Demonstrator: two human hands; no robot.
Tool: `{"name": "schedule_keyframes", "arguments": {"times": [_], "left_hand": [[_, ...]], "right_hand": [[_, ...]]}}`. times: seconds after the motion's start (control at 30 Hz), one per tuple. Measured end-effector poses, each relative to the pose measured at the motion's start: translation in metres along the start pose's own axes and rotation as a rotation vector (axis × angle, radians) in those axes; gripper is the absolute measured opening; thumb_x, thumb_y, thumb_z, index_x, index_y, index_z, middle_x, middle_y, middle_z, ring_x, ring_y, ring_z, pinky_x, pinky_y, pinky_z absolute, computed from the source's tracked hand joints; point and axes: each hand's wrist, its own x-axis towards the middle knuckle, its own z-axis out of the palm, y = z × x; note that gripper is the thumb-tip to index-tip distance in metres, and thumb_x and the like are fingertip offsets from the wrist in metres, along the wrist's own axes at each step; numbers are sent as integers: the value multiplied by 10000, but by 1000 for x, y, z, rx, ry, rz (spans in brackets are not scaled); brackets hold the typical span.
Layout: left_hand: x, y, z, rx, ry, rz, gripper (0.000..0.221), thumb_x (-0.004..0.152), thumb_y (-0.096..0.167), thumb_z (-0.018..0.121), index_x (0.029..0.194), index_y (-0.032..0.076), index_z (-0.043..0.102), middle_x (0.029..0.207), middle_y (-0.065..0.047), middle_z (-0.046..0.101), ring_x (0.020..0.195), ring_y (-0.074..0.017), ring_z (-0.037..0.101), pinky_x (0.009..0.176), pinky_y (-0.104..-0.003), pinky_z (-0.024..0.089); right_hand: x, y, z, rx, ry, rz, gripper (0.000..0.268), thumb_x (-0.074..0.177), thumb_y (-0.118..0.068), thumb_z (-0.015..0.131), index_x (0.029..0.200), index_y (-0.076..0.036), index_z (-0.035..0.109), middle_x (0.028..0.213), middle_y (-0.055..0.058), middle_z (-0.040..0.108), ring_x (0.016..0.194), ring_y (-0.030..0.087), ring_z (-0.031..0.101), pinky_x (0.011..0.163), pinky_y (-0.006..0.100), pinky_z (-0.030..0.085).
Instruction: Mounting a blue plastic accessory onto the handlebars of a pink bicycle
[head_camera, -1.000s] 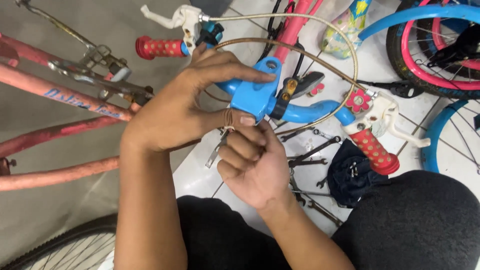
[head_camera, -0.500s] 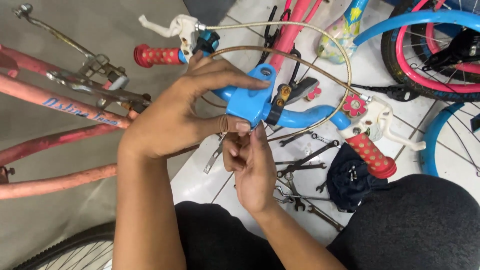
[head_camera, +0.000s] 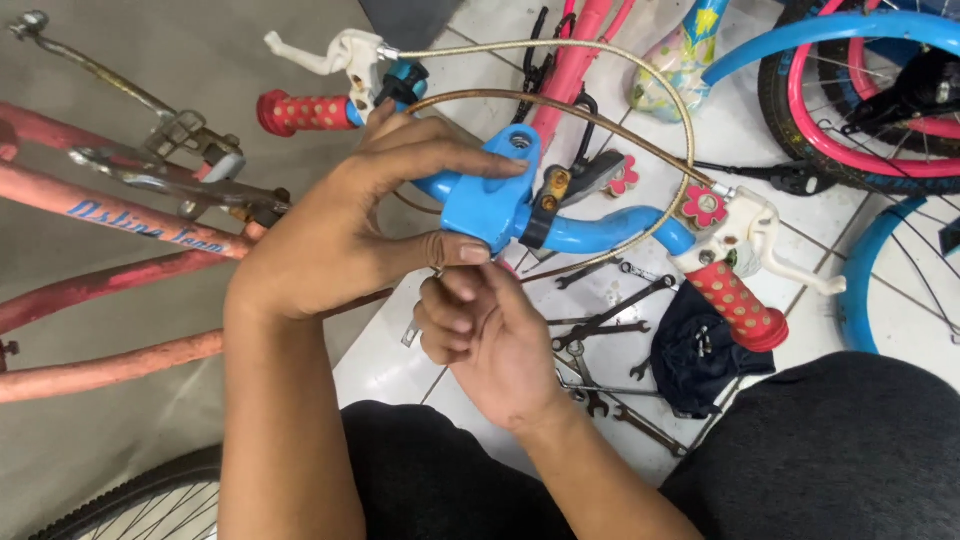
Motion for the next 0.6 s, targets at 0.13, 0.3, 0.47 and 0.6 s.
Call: {"name": "schedule_keyframes", "arguments": {"times": [0.13, 0.3, 0.47, 0.6], "left_hand": [[0, -1, 3, 3, -4, 32, 515, 759, 79, 869, 1239, 36, 687, 1172, -85, 669, 1102, -234, 566, 1068, -414, 342], [-1, 1, 6, 20, -31, -31, 572, 729, 66, 852, 1273, 21, 681, 1017, -64, 619, 1035, -235, 519, 1050, -415, 319], [3, 0, 2, 65, -89, -108, 607, 714, 70, 839, 1286, -13, 656, 1094, -141, 584, 1057, -282, 557, 1002, -447, 424], [-3, -19, 4, 199, -126, -90, 652, 689, 32, 807, 1300, -85, 613, 1225, -222, 614, 1187, -358, 557, 1107, -524, 434]], "right_hand": [[-16, -1, 3, -714, 186, 123, 433, 1030, -458, 384, 771, -128, 494, 653, -7, 455, 600, 99, 342, 575, 267, 273], [-26, -28, 45, -1622, -65, 420, 433, 993, -449, 443, 954, -97, 692, 830, 58, 729, 735, 234, 655, 692, 378, 511], [-74, -39, -24, -2148, -528, 456, 405, 1039, -351, 562, 899, 17, 654, 752, 197, 721, 582, 409, 685, 569, 475, 556], [-110, -85, -98, -2291, -302, 733, 305, 958, -274, 538, 1216, -124, 598, 1248, 176, 637, 889, 377, 679, 717, 528, 542]]}}
